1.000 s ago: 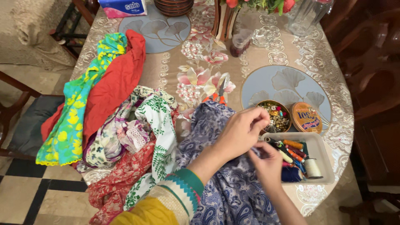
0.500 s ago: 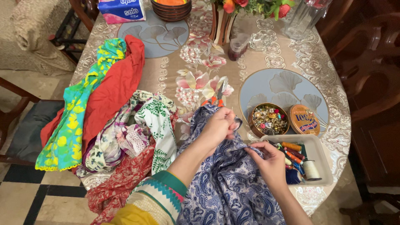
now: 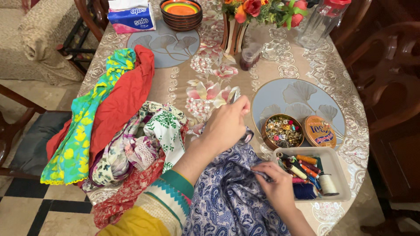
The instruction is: The person hand-sews a button onto the collar area of a blue patterned shirt, pulling thread through the fabric, then cuts the thread with orange scissors and folds the shirt aside. They then pick up a needle and thread spools and thread the needle.
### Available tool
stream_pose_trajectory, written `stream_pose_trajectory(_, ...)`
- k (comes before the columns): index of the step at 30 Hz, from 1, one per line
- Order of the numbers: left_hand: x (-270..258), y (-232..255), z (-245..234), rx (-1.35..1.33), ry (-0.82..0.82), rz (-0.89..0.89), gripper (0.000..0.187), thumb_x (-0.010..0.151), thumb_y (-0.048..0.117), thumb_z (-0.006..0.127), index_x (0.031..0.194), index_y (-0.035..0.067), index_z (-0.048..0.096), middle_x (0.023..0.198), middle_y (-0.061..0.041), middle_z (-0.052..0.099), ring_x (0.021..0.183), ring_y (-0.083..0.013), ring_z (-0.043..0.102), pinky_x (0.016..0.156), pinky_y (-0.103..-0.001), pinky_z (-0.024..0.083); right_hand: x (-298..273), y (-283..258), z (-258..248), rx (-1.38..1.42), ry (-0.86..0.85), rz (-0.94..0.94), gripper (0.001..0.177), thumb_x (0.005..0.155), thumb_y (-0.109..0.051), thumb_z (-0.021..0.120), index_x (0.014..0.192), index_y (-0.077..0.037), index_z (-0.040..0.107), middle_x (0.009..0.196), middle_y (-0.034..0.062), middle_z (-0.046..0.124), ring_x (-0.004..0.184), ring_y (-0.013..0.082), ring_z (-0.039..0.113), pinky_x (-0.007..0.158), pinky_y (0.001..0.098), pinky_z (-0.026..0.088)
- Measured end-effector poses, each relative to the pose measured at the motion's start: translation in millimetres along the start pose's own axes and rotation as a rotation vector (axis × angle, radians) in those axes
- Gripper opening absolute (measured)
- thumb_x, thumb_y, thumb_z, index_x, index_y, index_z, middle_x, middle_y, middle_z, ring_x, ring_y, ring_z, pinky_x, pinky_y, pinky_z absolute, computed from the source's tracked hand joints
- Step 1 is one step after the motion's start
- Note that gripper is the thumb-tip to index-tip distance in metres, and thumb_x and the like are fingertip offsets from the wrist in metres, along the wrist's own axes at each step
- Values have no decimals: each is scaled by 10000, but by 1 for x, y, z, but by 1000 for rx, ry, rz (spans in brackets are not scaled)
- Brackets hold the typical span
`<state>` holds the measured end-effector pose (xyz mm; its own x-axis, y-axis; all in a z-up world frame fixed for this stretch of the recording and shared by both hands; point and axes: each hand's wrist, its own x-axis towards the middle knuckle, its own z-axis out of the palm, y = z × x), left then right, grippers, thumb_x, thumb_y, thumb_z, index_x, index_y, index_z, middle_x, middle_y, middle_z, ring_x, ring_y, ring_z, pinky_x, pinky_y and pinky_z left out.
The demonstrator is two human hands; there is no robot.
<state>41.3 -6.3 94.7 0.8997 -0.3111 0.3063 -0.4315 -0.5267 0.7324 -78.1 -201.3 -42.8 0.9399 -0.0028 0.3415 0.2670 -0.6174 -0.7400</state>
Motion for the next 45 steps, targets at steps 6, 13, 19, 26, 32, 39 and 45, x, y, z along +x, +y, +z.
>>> stream_pose_trajectory(6, -1, -2, 11, 26, -7, 70, 190, 847, 0, 548, 1024, 67, 536, 846, -226, 682, 803, -478, 657, 711, -579, 470, -6, -2, 16, 9, -71, 97, 219, 738, 4, 771, 943, -67, 802, 965, 69, 777, 882, 210, 757, 801, 303, 573)
stream_pose_trajectory(13, -6, -21, 39, -78, -41, 70, 48, 949, 86, 578, 971, 68, 617, 869, -174, 717, 822, -376, 711, 726, -495, 532, 0, -21, 10, 324, -253, 199, 429, 806, -141, 789, 1212, -64, 676, 1243, 88, 673, 1205, 243, 612, 1046, 378, 425)
stream_pose_trajectory(19, -16, -15, 56, -338, -241, 94, 116, 963, 151, 631, 1014, 58, 679, 866, -114, 753, 830, -264, 748, 728, -375, 564, 37, -23, -17, 1117, 54, 620, 432, 999, -198, 542, 1386, -9, 576, 1346, 110, 676, 1262, 250, 632, 1099, 430, 472)
stream_pose_trajectory(26, 17, 1, 78, -621, -334, -88, 290, 924, 131, 710, 1162, 38, 573, 843, -107, 751, 710, -129, 703, 628, -308, 557, 67, -17, -53, 1248, 102, 643, 324, 1005, -194, 543, 1269, -18, 609, 1271, 102, 690, 1197, 236, 653, 1088, 448, 490)
stream_pose_trajectory(32, 68, -7, 104, -956, -453, -232, 471, 893, 115, 775, 1258, 18, 493, 907, -96, 722, 702, -123, 651, 615, -263, 533, 108, -2, -89, 1314, -6, 559, 130, 1037, -183, 582, 1090, -69, 613, 1137, 48, 684, 1127, 188, 646, 1103, 410, 476)
stream_pose_trajectory(39, 87, -43, 104, -952, -731, -312, 410, 981, 246, 680, 1319, 75, 522, 1062, -65, 680, 869, -113, 658, 691, -253, 534, 135, 31, -98, 1242, 129, 710, 104, 998, -196, 585, 1004, -94, 604, 1111, 46, 693, 1117, 208, 673, 1076, 431, 470)
stream_pose_trajectory(45, 80, -98, 124, -766, -987, -450, 381, 968, 230, 649, 1311, 109, 534, 1123, -53, 680, 967, -142, 696, 789, -320, 612, 141, 95, -94, 1332, 227, 742, 98, 1057, -169, 568, 1031, -80, 601, 974, -1, 652, 932, 121, 651, 1056, 423, 482)
